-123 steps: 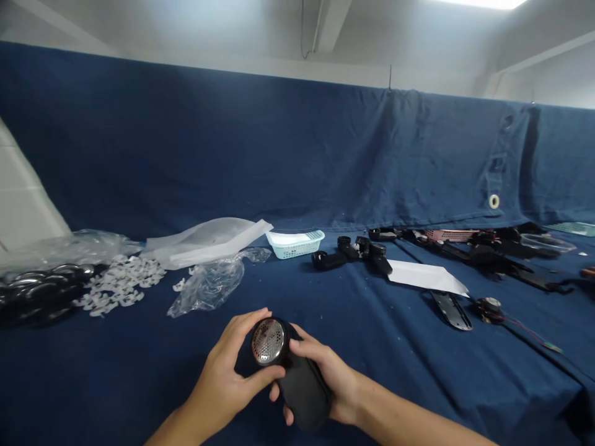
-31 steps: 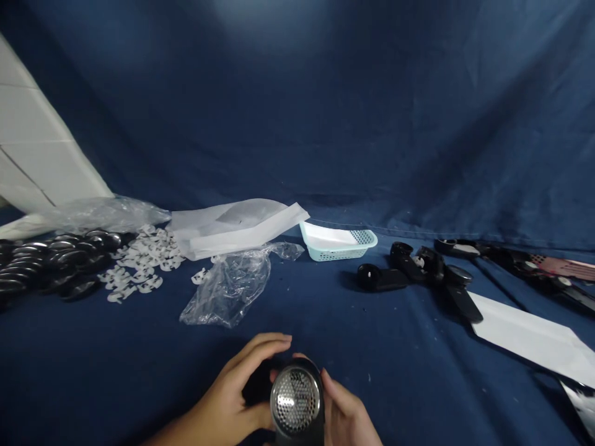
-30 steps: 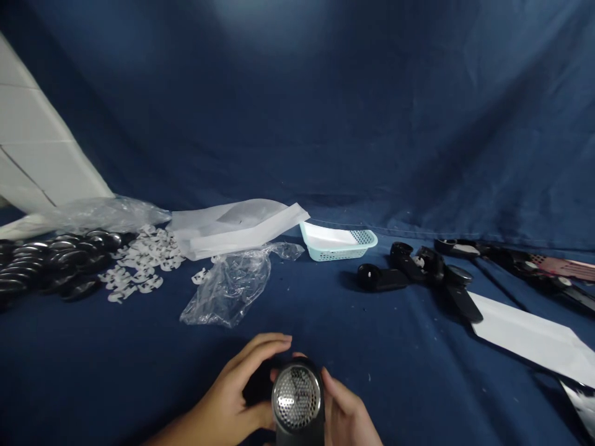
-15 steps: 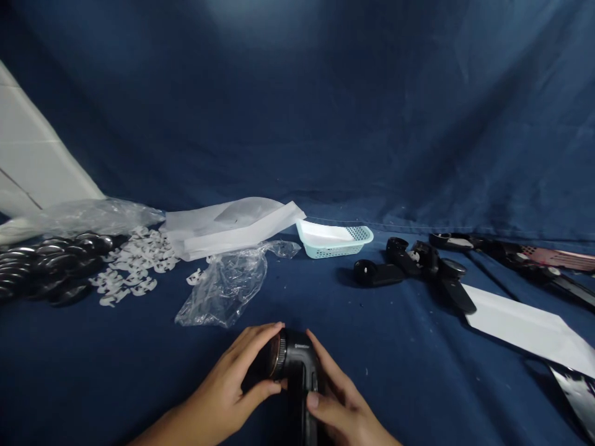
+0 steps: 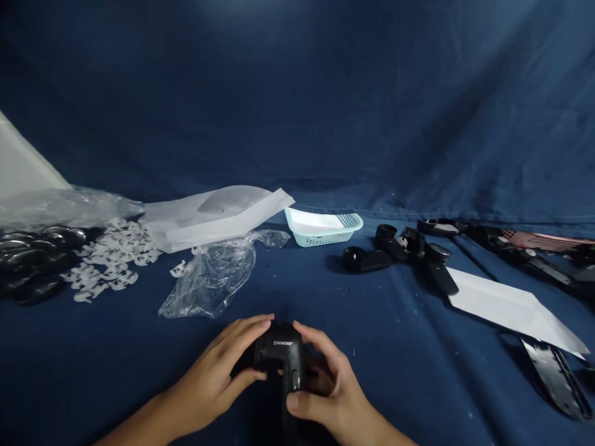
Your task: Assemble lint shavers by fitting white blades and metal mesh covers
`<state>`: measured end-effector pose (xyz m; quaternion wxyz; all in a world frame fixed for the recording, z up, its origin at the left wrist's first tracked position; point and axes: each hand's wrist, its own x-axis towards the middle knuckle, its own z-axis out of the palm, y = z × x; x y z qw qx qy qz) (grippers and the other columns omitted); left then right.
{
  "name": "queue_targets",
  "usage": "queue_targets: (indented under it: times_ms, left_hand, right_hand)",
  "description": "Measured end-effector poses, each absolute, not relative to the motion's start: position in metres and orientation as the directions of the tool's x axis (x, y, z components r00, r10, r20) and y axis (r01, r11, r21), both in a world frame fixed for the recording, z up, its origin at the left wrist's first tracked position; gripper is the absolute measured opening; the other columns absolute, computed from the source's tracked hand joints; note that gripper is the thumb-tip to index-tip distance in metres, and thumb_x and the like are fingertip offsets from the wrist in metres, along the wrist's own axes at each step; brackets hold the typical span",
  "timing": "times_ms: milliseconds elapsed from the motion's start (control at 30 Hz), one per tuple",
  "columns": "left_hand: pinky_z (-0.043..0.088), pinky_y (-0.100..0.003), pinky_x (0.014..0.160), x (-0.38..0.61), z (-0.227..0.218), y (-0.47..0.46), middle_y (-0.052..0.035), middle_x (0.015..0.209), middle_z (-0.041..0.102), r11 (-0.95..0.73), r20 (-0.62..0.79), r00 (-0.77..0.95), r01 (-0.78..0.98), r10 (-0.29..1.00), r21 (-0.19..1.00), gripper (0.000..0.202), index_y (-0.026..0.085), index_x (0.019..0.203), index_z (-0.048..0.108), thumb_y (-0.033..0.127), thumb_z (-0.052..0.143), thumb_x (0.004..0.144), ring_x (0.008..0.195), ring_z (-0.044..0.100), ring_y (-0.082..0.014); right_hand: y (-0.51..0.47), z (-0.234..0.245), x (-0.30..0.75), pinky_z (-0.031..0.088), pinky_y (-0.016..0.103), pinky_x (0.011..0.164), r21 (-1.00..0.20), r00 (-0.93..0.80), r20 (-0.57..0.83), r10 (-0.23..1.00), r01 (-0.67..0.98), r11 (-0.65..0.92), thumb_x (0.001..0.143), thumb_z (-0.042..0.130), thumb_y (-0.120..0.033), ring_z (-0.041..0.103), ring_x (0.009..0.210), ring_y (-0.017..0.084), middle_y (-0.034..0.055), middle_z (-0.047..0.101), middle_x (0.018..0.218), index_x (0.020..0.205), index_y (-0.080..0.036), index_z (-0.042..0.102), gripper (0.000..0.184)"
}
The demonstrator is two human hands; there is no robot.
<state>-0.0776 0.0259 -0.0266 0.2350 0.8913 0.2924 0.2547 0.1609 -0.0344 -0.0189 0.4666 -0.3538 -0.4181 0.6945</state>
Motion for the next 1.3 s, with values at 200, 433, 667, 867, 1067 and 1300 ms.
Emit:
queue_targets:
  times_ms: [200,433,667,867,1067,1300]
  left_hand:
    - [0.042,-0.058,0.107,-0.078,-0.029,0.026,-0.0114,0.147,0.045,-0.740,0.344,0.699,0.396,0.627,0.543,0.060,0.030,0.151,0.023,0.022,0.051,0.098,0.132,0.046,-0.0304]
    - [0.043,-0.054,0.107,-0.080,-0.030,0.027,-0.0121,0.145,0.047,-0.756,0.363,0.700,0.394,0.615,0.522,0.055,0.028,0.150,0.025,0.027,0.049,0.100,0.131,0.047,-0.0286]
    - [0.046,-0.051,0.105,-0.080,-0.029,0.029,-0.0113,0.142,0.050,-0.769,0.383,0.695,0.396,0.608,0.502,0.054,0.028,0.150,0.027,0.029,0.049,0.101,0.128,0.050,-0.0276]
    - [0.047,-0.056,0.102,-0.081,-0.031,0.028,-0.0123,0.141,0.052,-0.780,0.406,0.688,0.395,0.602,0.486,0.053,0.030,0.150,0.028,0.030,0.049,0.101,0.125,0.053,-0.0294]
    - [0.047,-0.055,0.102,-0.081,-0.032,0.030,-0.0107,0.138,0.057,-0.766,0.416,0.663,0.408,0.623,0.497,0.058,0.031,0.147,0.033,0.027,0.059,0.096,0.122,0.057,-0.0295]
    - [0.056,-0.044,0.091,-0.078,-0.026,0.033,-0.0051,0.126,0.066,-0.712,0.396,0.611,0.448,0.685,0.541,0.065,0.033,0.139,0.042,0.022,0.074,0.083,0.099,0.068,-0.0231]
  right_hand:
    - [-0.034,-0.023,0.162,0.052,0.041,0.094,-0.919,-0.311,-0.114,0.944,-0.327,-0.219,0.070,0.086,-0.022,0.064,0.117,0.027,0.0023,0.065,0.130,0.129,-0.042,0.056,0.070]
    - [-0.031,-0.023,0.159,0.051,0.039,0.095,-0.913,-0.329,-0.108,0.938,-0.341,-0.224,0.071,0.085,-0.020,0.067,0.108,0.022,-0.0004,0.069,0.121,0.128,-0.043,0.056,0.068]
    - [-0.031,-0.024,0.161,0.050,0.037,0.093,-0.903,-0.315,-0.113,0.942,-0.364,-0.230,0.072,0.084,-0.024,0.067,0.108,0.022,-0.0004,0.069,0.117,0.126,-0.043,0.059,0.062]
    - [-0.032,-0.028,0.159,0.049,0.041,0.096,-0.910,-0.284,-0.081,0.956,-0.370,-0.187,0.072,0.085,-0.025,0.067,0.105,0.023,-0.0003,0.063,0.121,0.124,-0.042,0.061,0.060]
    - [-0.032,-0.027,0.157,0.046,0.048,0.102,-0.933,-0.284,-0.059,0.957,-0.325,-0.154,0.074,0.083,-0.034,0.067,0.106,0.026,0.0042,0.059,0.132,0.130,-0.038,0.056,0.062]
    - [-0.036,-0.016,0.152,0.032,0.043,0.116,-0.952,-0.277,-0.100,0.956,-0.252,-0.173,0.083,0.075,-0.039,0.048,0.136,0.024,0.0022,0.056,0.143,0.137,-0.040,0.051,0.059]
